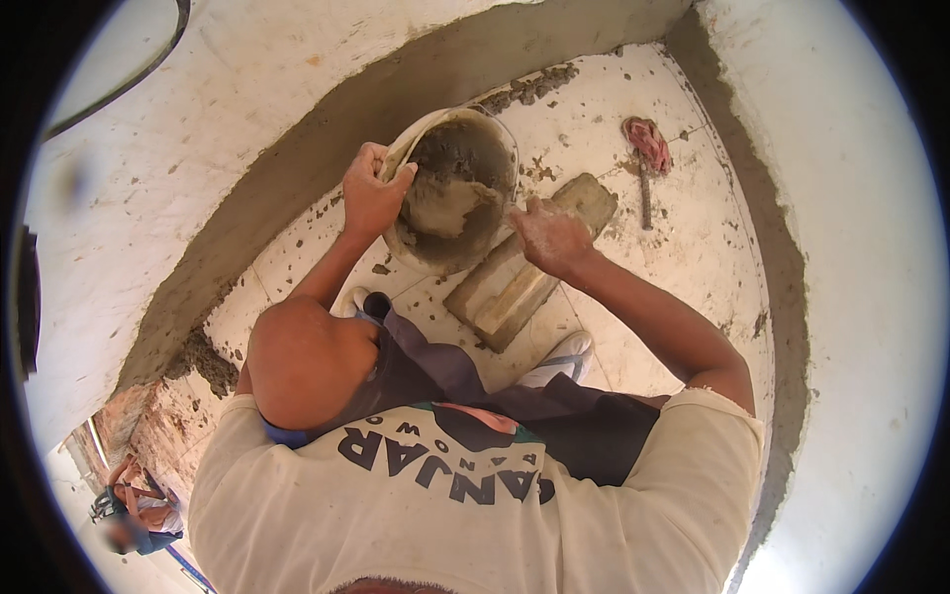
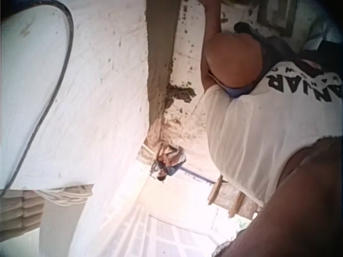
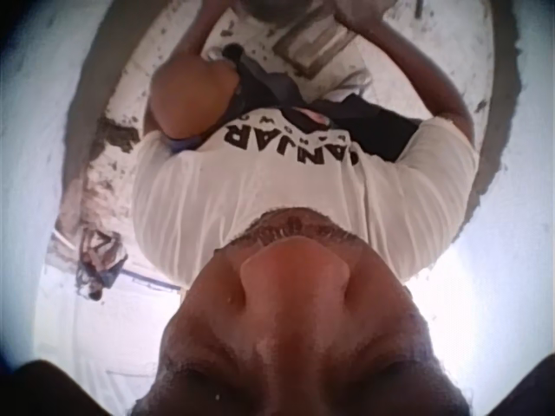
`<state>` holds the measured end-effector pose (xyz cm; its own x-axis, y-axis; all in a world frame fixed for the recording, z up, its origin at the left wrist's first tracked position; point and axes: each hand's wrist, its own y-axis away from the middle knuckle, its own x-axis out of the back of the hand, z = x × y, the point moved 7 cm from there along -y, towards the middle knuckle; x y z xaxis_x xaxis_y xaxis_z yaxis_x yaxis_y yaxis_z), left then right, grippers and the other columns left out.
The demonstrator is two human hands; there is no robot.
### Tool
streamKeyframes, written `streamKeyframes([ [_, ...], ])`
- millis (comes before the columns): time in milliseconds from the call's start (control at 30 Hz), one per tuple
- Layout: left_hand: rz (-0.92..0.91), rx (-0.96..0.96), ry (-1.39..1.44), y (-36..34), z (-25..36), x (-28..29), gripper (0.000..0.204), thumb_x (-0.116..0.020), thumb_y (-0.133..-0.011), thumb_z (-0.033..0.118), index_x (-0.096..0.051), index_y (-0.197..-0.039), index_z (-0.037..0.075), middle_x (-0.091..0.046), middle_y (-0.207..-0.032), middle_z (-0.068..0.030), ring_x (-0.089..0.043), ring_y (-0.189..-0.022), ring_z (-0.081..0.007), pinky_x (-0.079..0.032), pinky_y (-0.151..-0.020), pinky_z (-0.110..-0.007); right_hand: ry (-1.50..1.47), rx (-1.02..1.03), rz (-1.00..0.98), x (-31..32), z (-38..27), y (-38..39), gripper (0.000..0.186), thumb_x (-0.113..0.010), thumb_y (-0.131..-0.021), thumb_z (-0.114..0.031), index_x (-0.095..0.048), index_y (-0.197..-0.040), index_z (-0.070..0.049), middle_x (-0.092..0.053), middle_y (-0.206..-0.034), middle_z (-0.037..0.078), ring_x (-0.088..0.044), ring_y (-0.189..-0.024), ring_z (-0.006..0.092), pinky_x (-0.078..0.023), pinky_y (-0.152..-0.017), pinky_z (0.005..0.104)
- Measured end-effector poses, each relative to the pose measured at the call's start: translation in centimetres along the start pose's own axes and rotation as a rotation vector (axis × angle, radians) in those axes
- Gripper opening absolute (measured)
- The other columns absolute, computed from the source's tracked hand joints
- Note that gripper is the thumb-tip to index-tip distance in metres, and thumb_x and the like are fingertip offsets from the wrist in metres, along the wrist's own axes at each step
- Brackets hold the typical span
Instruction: The person applies mortar to the base of a wall using a trowel and then smooths it over with a wooden float.
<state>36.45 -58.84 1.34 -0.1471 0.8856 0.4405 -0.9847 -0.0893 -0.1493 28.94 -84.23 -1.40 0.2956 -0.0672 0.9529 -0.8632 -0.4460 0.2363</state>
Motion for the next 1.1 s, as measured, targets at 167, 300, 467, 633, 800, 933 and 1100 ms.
streamKeyframes([
  [167,-0.052,0.024,-0.024,0.6,0.3,0.0,0.028,-0.079,-0.076,0.015,-0.054,-0.087,0.006,-0.055,-0.066,-0.0041,-0.050,-0.058,-0.0147,-0.045,-0.059,-0.031,-0.192,-0.157,-0.059,2.5,-0.5,0.0,0.048,-0.066,-0.086,-0.030,-0.058,-0.130,-0.013,-0.065,-0.107,0.020,-0.066,-0.099,0.0378,-0.054,-0.084,0.0477],
  [300,-0.043,-0.047,-0.010,0.9,0.5,-0.3,0.028,-0.078,-0.077,0.015,-0.055,-0.088,0.005,-0.056,-0.066,-0.0055,-0.052,-0.059,-0.0162,-0.046,-0.059,-0.032,-0.898,-0.331,-0.470,0.9,-3.7,0.5,0.053,-0.066,-0.087,-0.030,-0.056,-0.133,-0.007,-0.068,-0.104,0.021,-0.068,-0.094,0.0352,-0.054,-0.083,0.0466],
  [467,-0.058,0.062,-0.005,0.9,1.2,-0.6,0.028,-0.078,-0.077,0.014,-0.054,-0.088,0.004,-0.056,-0.071,-0.0078,-0.054,-0.063,-0.0175,-0.046,-0.061,-0.032,-0.374,-0.101,-0.470,0.4,-5.2,1.4,0.057,-0.061,-0.091,-0.035,-0.051,-0.137,-0.004,-0.061,-0.123,0.027,-0.058,-0.119,0.0396,-0.047,-0.101,0.0462],
  [633,-0.042,-0.019,-0.054,1.1,1.4,-0.4,0.028,-0.078,-0.076,0.014,-0.054,-0.088,0.004,-0.054,-0.071,-0.0069,-0.050,-0.063,-0.0161,-0.045,-0.061,-0.033,-0.132,-0.154,-0.490,2.7,-2.0,0.2,0.052,-0.060,-0.087,-0.029,-0.055,-0.134,-0.007,-0.064,-0.117,0.025,-0.062,-0.112,0.0382,-0.050,-0.097,0.0482],
  [800,-0.028,-0.006,-0.076,1.4,1.5,0.0,0.029,-0.079,-0.076,0.014,-0.054,-0.087,0.003,-0.051,-0.070,-0.0065,-0.048,-0.061,-0.0176,-0.045,-0.061,-0.033,0.049,-0.283,-0.314,5.7,2.2,-1.1,0.047,-0.060,-0.083,-0.020,-0.061,-0.128,-0.007,-0.070,-0.105,0.022,-0.067,-0.105,0.0346,-0.054,-0.089,0.0478],
  [933,-0.027,-0.038,-0.092,1.3,0.7,-0.5,0.029,-0.078,-0.077,0.015,-0.055,-0.088,0.003,-0.052,-0.073,-0.0075,-0.049,-0.063,-0.0188,-0.045,-0.062,-0.033,0.004,-0.111,-0.495,1.1,2.1,-2.4,0.048,-0.064,-0.083,-0.025,-0.062,-0.128,-0.007,-0.068,-0.112,0.021,-0.065,-0.109,0.0356,-0.053,-0.093,0.0465],
  [1100,-0.031,-0.119,-0.070,1.8,1.8,-0.8,0.028,-0.078,-0.078,0.014,-0.054,-0.087,0.003,-0.054,-0.075,-0.0080,-0.052,-0.065,-0.0176,-0.045,-0.062,-0.034,-0.372,0.042,-0.238,-5.0,-0.9,-0.9,0.048,-0.065,-0.084,-0.032,-0.062,-0.126,-0.010,-0.068,-0.113,0.020,-0.063,-0.107,0.0394,-0.053,-0.094,0.0456],
])
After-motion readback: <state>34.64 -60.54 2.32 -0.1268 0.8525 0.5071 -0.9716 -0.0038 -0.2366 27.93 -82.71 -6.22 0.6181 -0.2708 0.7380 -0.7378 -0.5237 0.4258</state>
